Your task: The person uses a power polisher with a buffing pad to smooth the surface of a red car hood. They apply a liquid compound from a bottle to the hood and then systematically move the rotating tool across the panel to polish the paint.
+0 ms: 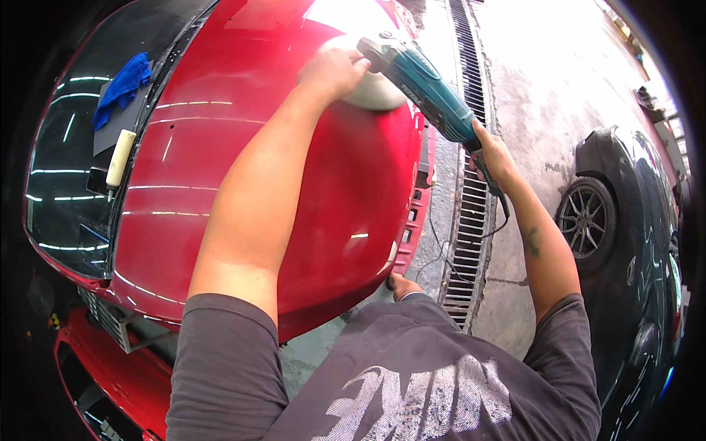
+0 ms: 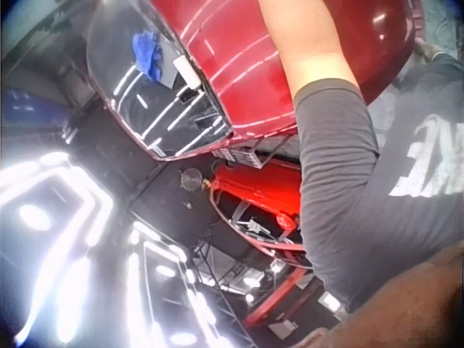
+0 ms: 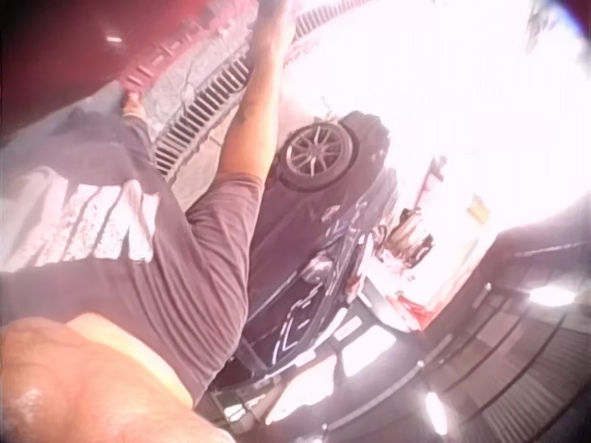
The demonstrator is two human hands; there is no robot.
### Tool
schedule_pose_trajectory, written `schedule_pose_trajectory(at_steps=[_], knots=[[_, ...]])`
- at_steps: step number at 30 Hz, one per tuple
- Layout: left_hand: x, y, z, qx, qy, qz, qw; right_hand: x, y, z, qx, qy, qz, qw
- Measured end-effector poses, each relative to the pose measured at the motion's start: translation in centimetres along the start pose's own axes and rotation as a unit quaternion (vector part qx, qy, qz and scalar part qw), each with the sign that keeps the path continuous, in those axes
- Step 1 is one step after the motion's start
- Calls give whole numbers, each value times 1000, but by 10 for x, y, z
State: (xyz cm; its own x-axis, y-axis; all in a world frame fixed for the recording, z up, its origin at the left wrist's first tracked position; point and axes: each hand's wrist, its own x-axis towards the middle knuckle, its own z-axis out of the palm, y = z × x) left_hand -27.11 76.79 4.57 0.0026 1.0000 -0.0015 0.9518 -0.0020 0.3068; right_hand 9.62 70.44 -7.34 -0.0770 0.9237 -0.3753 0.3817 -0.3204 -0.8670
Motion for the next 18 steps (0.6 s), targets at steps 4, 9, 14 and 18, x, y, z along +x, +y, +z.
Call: schedule_pose_trajectory(at_steps=[4, 9, 14, 18], knots=[[5, -29, 21, -59, 36, 65, 995, -9, 13, 7, -20, 2, -13, 1000], [-70, -6, 41, -96, 34, 60, 993, -71, 73, -1, -15, -28, -9, 999], [-141, 1, 48, -139, 37, 40, 989, -133, 94, 14, -33, -27, -25, 999], [-174, 5, 33, -149, 11, 13, 989, -158, 91, 17, -53, -40, -22, 998]])
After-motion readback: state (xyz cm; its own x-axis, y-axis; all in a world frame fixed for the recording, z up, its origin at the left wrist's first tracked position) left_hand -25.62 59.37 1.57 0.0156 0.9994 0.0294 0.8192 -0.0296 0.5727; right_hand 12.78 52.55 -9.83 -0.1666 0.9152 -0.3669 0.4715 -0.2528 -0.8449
